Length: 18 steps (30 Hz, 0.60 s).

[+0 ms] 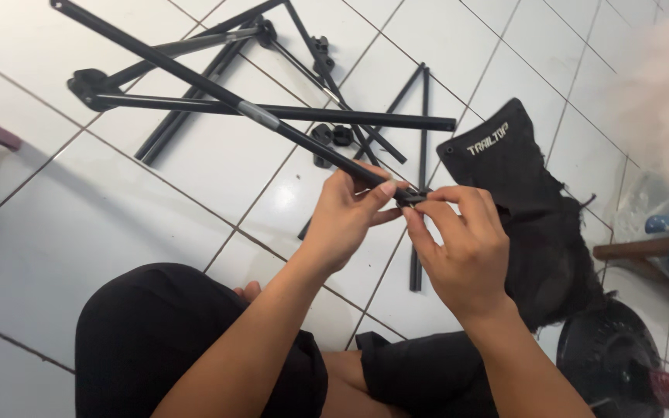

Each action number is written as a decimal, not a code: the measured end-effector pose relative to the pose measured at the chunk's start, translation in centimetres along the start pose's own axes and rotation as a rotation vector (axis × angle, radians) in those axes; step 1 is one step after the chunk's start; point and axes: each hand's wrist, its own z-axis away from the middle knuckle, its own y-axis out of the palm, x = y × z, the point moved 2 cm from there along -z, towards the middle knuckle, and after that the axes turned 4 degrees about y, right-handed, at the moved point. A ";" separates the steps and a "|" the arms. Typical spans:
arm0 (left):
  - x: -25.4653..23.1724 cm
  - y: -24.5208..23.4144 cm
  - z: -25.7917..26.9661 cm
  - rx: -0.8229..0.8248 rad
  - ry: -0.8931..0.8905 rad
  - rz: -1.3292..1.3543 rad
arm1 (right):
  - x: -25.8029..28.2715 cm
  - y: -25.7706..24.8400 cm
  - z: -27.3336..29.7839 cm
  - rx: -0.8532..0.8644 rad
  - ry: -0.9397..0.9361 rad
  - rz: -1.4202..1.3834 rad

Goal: The person assembles a metal frame structure on a tiled floor. They connect black metal poles using plastic joints and secure them with screws using a small tool. The person works cross-legged, handling multiple poles and fasteners to build the frame.

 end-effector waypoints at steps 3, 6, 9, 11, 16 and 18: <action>0.1 -0.1 -0.1 -0.017 -0.003 -0.044 | -1.5 -0.3 1.1 0.034 0.074 -0.234; 0.1 -0.5 0.1 -0.052 -0.007 -0.022 | -5.2 -0.5 3.6 -0.018 0.316 -0.402; -0.3 -0.4 0.0 -0.036 0.001 -0.008 | -10.8 1.1 6.3 0.071 0.706 -0.459; -0.7 -0.4 0.1 -0.032 0.005 -0.030 | -14.1 3.0 8.4 0.217 0.651 -0.340; -0.8 -0.4 0.0 -0.024 0.010 -0.061 | -18.1 9.7 16.0 0.529 0.782 -0.155; -0.4 -0.7 -0.1 -0.024 0.013 -0.063 | -17.7 12.4 18.4 0.614 0.776 -0.083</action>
